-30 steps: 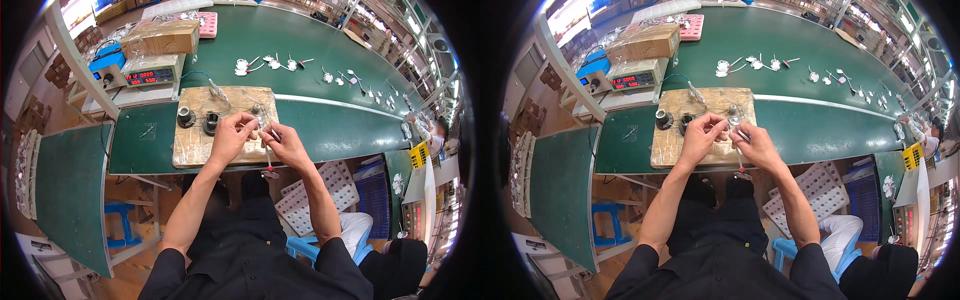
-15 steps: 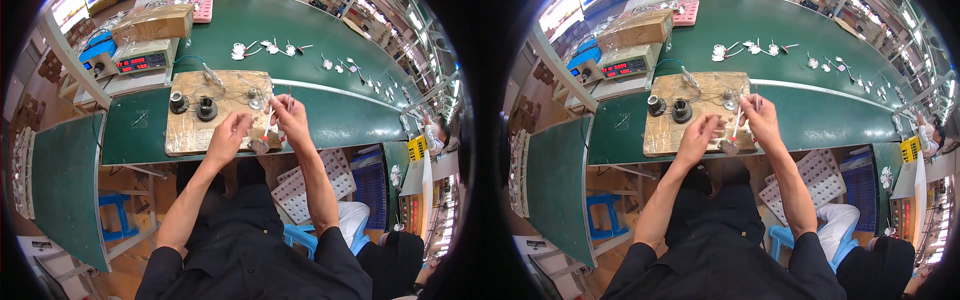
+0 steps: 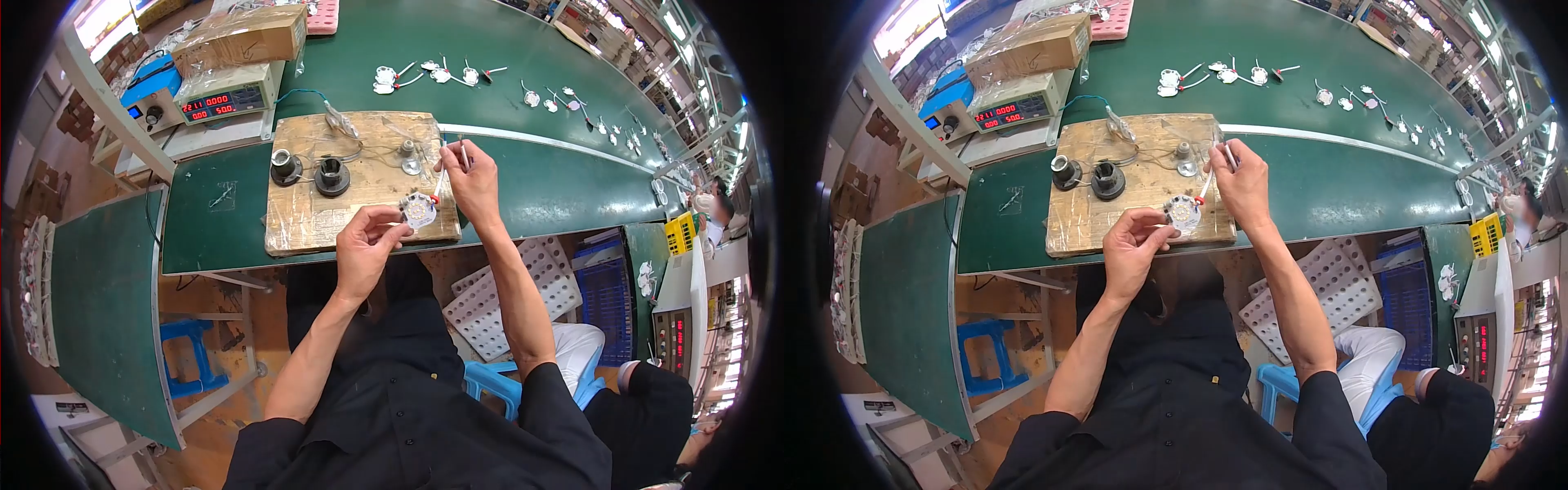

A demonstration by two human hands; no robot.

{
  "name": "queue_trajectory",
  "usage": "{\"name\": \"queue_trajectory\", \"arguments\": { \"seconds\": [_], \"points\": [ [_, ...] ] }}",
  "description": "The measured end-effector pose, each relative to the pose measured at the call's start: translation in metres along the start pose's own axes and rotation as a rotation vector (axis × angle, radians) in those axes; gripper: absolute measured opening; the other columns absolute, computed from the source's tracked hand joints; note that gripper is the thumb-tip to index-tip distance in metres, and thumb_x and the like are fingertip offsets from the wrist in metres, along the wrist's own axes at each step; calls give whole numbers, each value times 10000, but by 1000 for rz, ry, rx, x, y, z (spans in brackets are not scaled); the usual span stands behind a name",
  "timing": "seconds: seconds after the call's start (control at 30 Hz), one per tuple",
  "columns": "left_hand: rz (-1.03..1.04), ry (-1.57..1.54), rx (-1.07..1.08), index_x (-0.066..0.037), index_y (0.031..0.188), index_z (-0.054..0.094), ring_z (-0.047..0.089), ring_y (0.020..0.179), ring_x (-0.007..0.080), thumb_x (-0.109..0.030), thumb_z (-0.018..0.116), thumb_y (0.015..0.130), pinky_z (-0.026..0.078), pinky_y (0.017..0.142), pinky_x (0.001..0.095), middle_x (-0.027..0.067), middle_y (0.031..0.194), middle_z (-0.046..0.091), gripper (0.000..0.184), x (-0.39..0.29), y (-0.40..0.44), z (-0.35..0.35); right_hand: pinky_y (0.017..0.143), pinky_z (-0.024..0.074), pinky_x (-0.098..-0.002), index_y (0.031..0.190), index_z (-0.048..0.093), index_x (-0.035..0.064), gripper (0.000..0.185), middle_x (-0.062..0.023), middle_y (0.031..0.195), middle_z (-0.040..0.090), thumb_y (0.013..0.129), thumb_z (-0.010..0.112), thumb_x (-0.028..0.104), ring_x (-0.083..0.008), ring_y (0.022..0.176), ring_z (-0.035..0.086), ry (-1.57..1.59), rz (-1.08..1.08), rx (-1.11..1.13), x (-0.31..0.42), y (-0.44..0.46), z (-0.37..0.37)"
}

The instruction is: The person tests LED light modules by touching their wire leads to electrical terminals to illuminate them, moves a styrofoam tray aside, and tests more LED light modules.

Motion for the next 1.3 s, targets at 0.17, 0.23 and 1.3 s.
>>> {"name": "queue_trajectory", "arguments": {
  "seconds": [0.17, 0.23, 1.3],
  "points": [
    [-38, -56, 8, 31, 1182, 618, 711, 871, 187, 28, 686, 877, 560, 671, 234, 123, 986, 688, 313, 3, 4, -4, 569, 473, -282, 838, 650, -9, 193, -71, 663, 681, 922, 645, 165, -93, 589, 601, -129, -51, 28, -2, 2, 7],
    [-57, -129, 28, 36, 1176, 628, 715, 864, 194, 27, 689, 876, 565, 675, 236, 127, 984, 696, 306, 4, 4, -3, 571, 483, -294, 826, 651, -7, 194, -80, 662, 681, 913, 648, 167, -121, 584, 622, -209, -76, 33, -5, 3, 11],
    [-20, 166, -153, 10, 989, 682, 626, 744, 93, 4, 693, 814, 512, 694, 239, 19, 854, 689, 175, 16, 14, -24, 691, 498, -490, 880, 679, -4, 280, -232, 815, 659, 835, 511, 216, -413, 792, 653, -549, -126, 229, -38, 19, 44]
  ]
}}
Point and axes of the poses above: each hand's wrist, its own y-axis towards the middle knuckle, its own z-axis out of the palm, x = y × z, the point moved 10 cm from there along y, towards the middle knuckle
